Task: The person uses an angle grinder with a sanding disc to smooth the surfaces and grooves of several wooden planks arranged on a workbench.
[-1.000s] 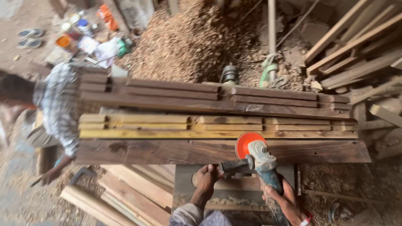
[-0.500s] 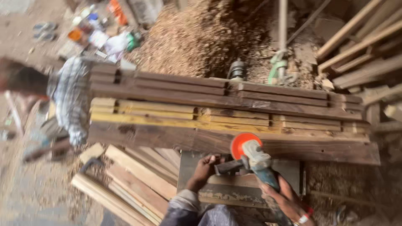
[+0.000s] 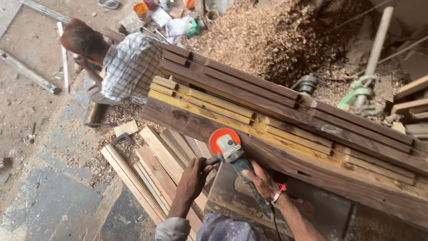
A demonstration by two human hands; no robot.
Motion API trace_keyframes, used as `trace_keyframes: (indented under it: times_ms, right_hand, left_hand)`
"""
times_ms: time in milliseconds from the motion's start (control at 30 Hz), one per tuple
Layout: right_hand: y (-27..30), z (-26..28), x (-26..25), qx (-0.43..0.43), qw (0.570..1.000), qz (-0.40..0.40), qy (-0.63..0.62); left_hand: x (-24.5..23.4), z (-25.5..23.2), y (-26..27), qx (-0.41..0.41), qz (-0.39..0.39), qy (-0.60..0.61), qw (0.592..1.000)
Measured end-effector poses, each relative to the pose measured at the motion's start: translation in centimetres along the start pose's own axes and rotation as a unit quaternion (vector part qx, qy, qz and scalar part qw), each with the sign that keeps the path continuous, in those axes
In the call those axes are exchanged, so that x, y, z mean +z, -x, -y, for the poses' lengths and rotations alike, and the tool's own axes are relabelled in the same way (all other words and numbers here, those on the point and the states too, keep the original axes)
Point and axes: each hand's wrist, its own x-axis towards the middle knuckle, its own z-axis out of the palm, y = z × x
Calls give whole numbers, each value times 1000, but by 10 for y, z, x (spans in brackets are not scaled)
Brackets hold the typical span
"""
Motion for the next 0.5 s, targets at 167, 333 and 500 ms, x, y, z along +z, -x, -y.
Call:
trace_keyframes:
  times_ms: [167, 333, 500]
  right_hand:
    - [-38, 20, 18, 18, 999, 5, 47]
    - [-64, 16, 18, 46, 995, 5, 91]
    - [-89, 24, 35, 12, 990, 46, 132]
  left_hand:
    - [-10, 29, -29, 3, -60, -97, 993]
    - [-16, 46, -60, 65, -75, -174, 980]
    - [-29, 65, -45, 15, -61, -193, 979]
